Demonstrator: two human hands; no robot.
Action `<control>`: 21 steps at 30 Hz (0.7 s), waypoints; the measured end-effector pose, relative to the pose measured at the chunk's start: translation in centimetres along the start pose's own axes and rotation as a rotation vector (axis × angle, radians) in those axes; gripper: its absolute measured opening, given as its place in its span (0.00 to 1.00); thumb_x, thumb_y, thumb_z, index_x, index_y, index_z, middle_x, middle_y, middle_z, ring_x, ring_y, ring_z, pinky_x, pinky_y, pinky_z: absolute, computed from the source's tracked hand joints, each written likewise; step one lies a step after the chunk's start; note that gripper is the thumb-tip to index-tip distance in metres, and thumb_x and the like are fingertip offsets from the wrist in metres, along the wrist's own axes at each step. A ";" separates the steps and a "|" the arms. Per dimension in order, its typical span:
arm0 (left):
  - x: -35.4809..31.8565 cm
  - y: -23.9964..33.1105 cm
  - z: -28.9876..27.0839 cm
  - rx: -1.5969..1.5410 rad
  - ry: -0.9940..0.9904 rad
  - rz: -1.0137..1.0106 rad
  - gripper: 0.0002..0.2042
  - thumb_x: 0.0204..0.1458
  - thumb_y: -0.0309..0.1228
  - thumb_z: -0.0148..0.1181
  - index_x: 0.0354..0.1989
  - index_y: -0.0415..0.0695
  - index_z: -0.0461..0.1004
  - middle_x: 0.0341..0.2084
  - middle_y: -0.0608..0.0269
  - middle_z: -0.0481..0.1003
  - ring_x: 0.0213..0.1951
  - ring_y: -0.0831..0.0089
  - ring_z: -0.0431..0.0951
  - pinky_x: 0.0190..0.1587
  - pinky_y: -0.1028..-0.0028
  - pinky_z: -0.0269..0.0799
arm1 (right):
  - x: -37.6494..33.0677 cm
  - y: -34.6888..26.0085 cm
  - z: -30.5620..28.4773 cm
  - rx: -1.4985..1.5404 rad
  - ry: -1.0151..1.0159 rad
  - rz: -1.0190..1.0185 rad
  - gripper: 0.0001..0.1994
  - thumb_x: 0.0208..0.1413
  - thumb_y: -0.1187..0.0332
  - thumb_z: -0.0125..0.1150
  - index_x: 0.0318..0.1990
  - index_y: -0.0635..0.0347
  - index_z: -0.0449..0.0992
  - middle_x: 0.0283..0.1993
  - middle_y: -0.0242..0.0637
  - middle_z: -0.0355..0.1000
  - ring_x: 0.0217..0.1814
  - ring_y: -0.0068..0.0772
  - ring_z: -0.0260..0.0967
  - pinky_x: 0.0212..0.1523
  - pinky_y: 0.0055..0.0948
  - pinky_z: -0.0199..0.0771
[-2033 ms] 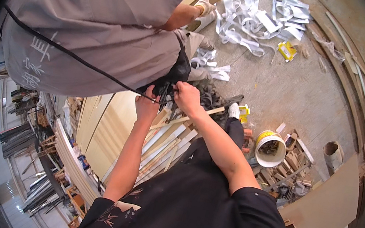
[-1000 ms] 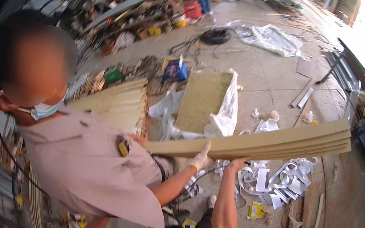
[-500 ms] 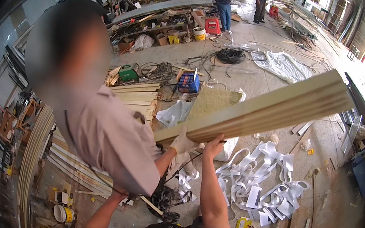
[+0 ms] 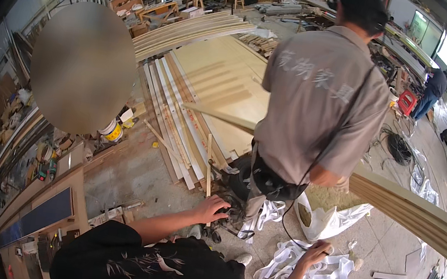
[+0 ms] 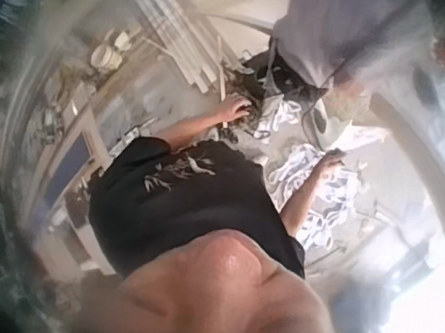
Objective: The person uses a cordless drill to fasten screws into a large wooden panel, securing a trim piece along its edge. They briefly interact with another person to handle a small black device before resuming drilling.
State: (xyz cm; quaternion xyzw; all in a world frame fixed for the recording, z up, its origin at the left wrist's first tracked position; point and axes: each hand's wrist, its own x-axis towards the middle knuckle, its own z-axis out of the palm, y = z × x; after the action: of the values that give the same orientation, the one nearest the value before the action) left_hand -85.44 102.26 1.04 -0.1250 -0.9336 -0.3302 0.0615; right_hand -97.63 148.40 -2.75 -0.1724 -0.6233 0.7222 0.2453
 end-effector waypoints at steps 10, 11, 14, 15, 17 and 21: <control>-9.7 -7.8 1.2 -0.232 -0.256 -0.815 0.24 0.67 0.53 0.55 0.42 0.40 0.81 0.30 0.54 0.82 0.36 0.56 0.82 0.41 0.57 0.75 | -6.5 -3.5 3.7 -0.244 -0.306 -0.079 0.25 0.75 0.53 0.42 0.26 0.59 0.65 0.21 0.31 0.59 0.22 0.23 0.54 0.26 0.28 0.56; -10.6 -8.8 1.9 -0.267 -0.267 -0.861 0.27 0.67 0.57 0.52 0.37 0.41 0.81 0.29 0.54 0.81 0.35 0.55 0.82 0.41 0.57 0.75 | -6.3 -4.2 4.5 -0.283 -0.323 -0.123 0.26 0.75 0.52 0.41 0.26 0.59 0.65 0.21 0.32 0.61 0.23 0.25 0.56 0.26 0.30 0.56; -14.0 -12.3 2.4 -0.211 -0.271 -0.931 0.31 0.66 0.61 0.48 0.35 0.41 0.80 0.28 0.55 0.81 0.35 0.54 0.82 0.41 0.56 0.75 | -6.4 -6.1 8.6 -0.320 -0.410 -0.222 0.28 0.75 0.50 0.38 0.25 0.61 0.65 0.21 0.35 0.64 0.22 0.28 0.57 0.27 0.32 0.57; -15.0 -13.9 2.6 -0.180 -0.317 -0.923 0.34 0.66 0.64 0.45 0.34 0.42 0.79 0.29 0.56 0.81 0.35 0.53 0.82 0.43 0.55 0.75 | -6.6 -6.8 10.1 -0.313 -0.412 -0.220 0.29 0.76 0.50 0.36 0.25 0.61 0.65 0.21 0.34 0.64 0.22 0.29 0.58 0.28 0.33 0.59; -15.4 -14.7 2.8 -0.183 -0.276 -0.933 0.34 0.66 0.65 0.44 0.36 0.42 0.80 0.29 0.57 0.82 0.36 0.54 0.82 0.44 0.55 0.75 | -5.7 -7.1 11.8 -0.357 -0.469 -0.362 0.27 0.76 0.52 0.36 0.26 0.61 0.66 0.22 0.35 0.66 0.24 0.30 0.61 0.29 0.34 0.61; -15.4 -14.2 2.3 -0.267 -0.142 -0.955 0.31 0.65 0.62 0.50 0.40 0.42 0.81 0.29 0.58 0.83 0.35 0.60 0.83 0.43 0.60 0.77 | -5.8 -7.4 15.9 -0.184 -0.445 -0.178 0.26 0.77 0.52 0.39 0.26 0.59 0.65 0.23 0.32 0.67 0.28 0.24 0.61 0.32 0.30 0.61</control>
State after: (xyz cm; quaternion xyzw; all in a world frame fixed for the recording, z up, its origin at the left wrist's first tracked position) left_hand -74.63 90.09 -12.26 0.2873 -0.8380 -0.4288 -0.1769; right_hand -100.67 132.96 6.85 0.0245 -0.7376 0.6584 0.1479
